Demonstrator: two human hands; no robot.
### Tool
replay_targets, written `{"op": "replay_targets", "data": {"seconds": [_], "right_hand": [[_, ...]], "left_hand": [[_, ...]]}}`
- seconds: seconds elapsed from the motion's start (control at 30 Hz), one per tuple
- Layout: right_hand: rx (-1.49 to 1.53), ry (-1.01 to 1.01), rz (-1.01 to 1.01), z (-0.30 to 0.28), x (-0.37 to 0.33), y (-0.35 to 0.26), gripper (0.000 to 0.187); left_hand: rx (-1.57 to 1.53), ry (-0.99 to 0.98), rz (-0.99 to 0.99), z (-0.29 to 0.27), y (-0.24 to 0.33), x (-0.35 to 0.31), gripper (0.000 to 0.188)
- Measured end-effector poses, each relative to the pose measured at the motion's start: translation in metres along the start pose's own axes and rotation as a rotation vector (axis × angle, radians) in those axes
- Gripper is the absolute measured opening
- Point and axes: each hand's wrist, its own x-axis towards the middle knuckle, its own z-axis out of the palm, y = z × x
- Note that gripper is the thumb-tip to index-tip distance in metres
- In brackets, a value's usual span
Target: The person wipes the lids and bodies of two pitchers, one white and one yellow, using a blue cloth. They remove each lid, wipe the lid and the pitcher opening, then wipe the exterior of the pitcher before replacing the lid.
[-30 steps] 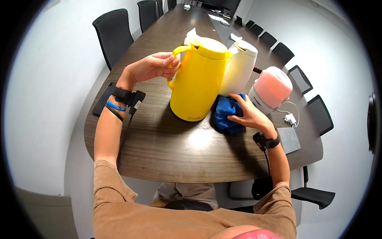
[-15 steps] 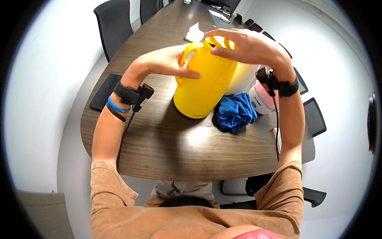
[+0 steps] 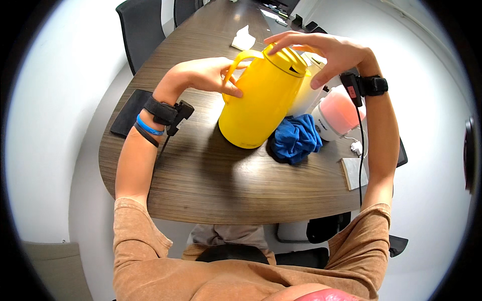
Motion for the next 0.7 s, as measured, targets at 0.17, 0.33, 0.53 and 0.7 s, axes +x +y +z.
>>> {"op": "replay_targets", "data": {"seconds": [0.17, 0.33, 0.53, 0.7], "right_hand": [[0.092, 0.058, 0.588, 0.005, 0.031, -0.026, 0.086], [-0.201, -0.125, 0.154, -0.014, 0.022, -0.015, 0.079], [-0.075, -0.085, 0.732, -0.008, 0.024, -0.005, 0.06], [-0.31, 0.02, 0.326, -0.01, 0.005, -0.011, 0.076]], "left_hand": [[-0.016, -0.034, -0.031, -0.002, 0.003, -0.004, 0.092], [-0.017, -0.05, -0.037, -0.003, 0.013, -0.003, 0.089], [-0.044, -0.039, -0.05, -0.003, 0.015, -0.008, 0.083], [-0.02, -0.045, -0.015, 0.0, 0.008, -0.001, 0.097]]}}
